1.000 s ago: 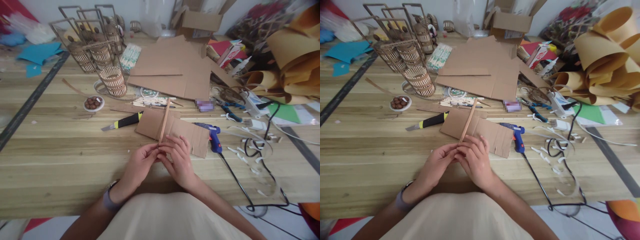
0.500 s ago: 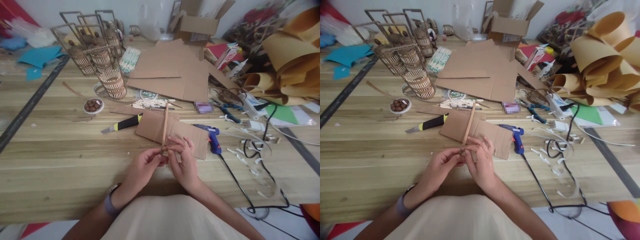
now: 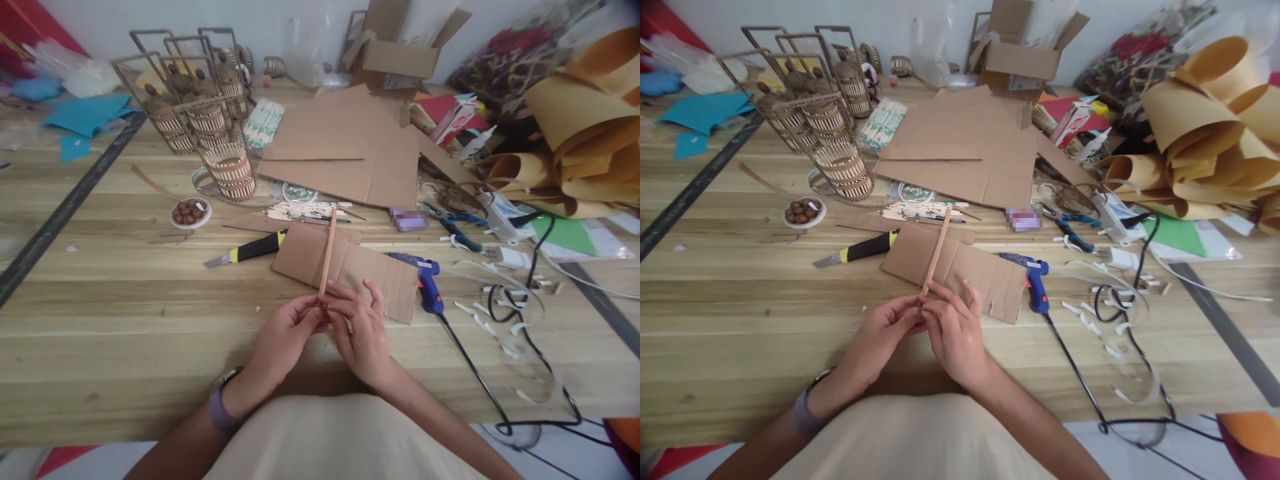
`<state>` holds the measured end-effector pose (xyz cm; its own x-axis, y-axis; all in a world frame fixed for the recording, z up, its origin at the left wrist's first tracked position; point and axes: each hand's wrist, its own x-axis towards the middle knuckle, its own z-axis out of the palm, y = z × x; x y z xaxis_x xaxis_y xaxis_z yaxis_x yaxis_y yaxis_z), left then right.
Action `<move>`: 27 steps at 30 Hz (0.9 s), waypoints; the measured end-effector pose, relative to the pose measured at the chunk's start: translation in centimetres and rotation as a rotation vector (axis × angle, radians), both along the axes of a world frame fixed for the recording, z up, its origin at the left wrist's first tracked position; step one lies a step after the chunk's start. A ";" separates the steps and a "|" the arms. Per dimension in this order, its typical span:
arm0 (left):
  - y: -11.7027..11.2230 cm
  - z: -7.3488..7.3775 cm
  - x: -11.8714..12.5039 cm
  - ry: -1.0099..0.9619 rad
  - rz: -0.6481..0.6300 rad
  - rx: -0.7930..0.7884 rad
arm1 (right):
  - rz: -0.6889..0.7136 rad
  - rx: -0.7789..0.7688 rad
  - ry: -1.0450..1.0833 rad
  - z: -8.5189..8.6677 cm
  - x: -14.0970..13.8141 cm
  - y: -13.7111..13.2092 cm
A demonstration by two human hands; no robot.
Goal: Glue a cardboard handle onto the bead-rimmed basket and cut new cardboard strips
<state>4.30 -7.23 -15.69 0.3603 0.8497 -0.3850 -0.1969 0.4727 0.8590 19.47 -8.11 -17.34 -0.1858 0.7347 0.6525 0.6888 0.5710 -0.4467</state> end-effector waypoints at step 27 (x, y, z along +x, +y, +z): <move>0.0 0.0 0.0 -0.006 0.018 0.014 | 0.029 -0.054 0.009 0.0 0.2 0.0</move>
